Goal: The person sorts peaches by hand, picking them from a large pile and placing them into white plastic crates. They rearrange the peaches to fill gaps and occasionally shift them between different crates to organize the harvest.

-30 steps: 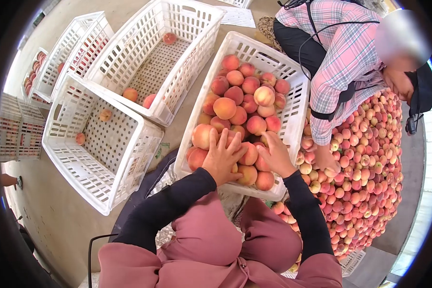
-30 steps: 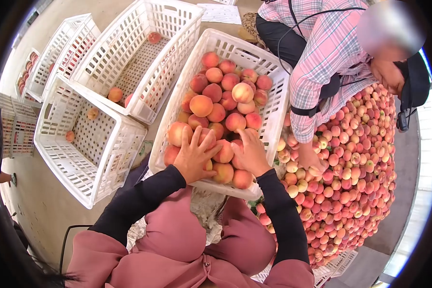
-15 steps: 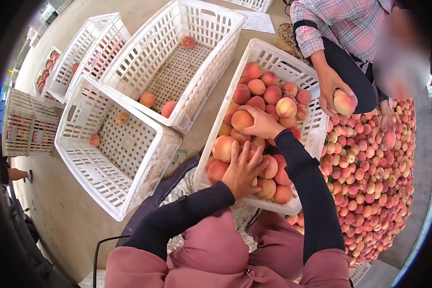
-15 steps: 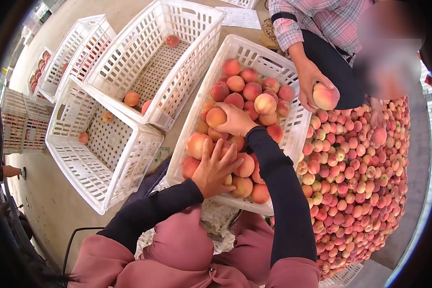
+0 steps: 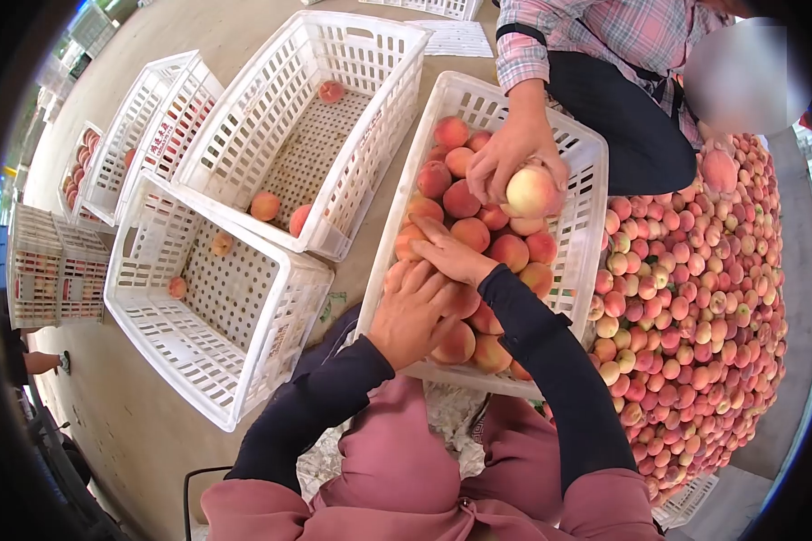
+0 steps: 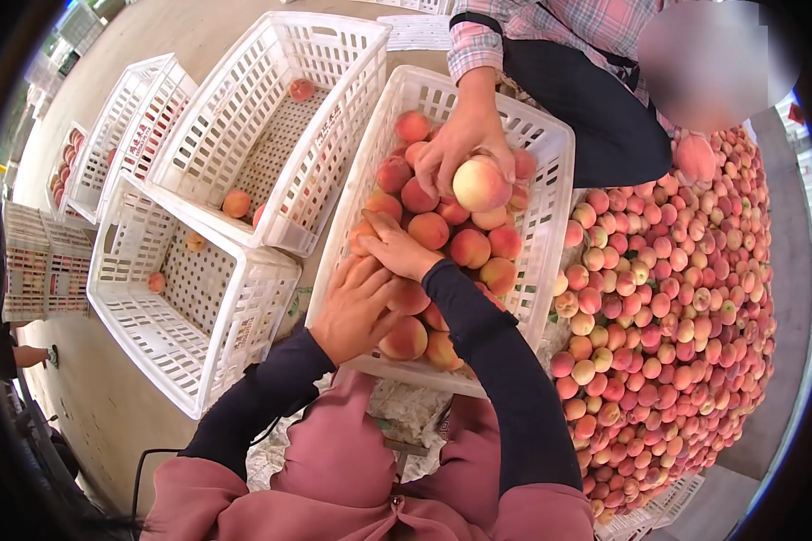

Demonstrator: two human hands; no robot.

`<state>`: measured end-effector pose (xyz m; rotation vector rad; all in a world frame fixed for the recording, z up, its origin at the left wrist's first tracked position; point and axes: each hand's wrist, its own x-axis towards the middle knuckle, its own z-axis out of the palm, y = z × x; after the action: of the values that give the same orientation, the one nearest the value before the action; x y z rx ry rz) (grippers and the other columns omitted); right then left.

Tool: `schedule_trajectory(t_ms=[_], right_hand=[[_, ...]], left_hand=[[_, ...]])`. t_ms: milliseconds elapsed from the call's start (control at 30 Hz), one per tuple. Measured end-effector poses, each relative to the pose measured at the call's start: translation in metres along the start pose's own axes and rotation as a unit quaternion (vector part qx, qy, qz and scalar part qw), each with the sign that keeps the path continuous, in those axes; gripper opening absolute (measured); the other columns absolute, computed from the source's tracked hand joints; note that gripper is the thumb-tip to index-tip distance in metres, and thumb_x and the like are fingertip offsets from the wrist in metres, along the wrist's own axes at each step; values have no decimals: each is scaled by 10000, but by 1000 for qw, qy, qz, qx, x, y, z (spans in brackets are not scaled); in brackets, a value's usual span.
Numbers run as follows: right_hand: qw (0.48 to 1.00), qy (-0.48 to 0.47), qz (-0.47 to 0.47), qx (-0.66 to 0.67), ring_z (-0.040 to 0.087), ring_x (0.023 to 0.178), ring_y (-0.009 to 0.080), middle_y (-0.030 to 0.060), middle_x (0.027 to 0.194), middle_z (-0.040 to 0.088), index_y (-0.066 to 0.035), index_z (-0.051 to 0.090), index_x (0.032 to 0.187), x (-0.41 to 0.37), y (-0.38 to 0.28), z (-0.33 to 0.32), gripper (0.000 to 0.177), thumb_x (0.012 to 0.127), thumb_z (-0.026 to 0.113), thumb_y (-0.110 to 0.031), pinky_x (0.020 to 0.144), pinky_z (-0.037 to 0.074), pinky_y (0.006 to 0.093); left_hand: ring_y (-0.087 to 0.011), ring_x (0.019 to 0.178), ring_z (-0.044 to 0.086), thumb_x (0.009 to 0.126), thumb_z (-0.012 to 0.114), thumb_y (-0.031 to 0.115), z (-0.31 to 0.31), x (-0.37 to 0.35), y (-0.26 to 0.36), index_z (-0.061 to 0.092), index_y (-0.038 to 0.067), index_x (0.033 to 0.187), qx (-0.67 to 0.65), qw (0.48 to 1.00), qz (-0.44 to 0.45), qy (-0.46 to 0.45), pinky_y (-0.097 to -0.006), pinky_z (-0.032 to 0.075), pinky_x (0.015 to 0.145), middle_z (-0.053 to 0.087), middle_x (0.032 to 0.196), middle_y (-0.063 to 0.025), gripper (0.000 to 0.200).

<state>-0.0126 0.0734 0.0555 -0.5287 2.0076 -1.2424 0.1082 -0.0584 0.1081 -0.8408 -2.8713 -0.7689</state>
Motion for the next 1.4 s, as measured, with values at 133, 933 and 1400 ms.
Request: schedule_trajectory(t_ms=[133, 933, 1400], right_hand=[[998, -8, -11, 62, 151, 1514, 289, 221, 1607, 205, 50, 243, 1528, 6, 7, -2, 673, 1044, 409, -387, 1222, 143, 342], [952, 231, 80, -185, 681, 851, 277, 164, 1004, 654, -15, 481, 1228, -14, 31, -62, 729, 803, 718, -558, 749, 551, 404], [973, 201, 45, 107, 487, 1254, 256, 132, 1366, 501, 7, 379, 1421, -43, 43, -18, 727, 923, 672, -435, 1073, 386, 344]], left_hand=[[-393, 1413, 323, 922, 572, 377, 2, 15, -16, 543, 76, 1352, 53, 997, -62, -2, -522, 179, 1188, 465, 1428, -164, 526], [-429, 1348, 375, 924, 487, 544, 17, 10, -25, 624, 91, 1246, 132, 991, -30, -8, -515, 148, 1205, 491, 1343, -223, 573], [-438, 1316, 392, 927, 487, 534, 28, 6, -29, 659, 79, 1137, 152, 987, -20, 35, -524, 178, 1178, 525, 1272, -226, 530]])
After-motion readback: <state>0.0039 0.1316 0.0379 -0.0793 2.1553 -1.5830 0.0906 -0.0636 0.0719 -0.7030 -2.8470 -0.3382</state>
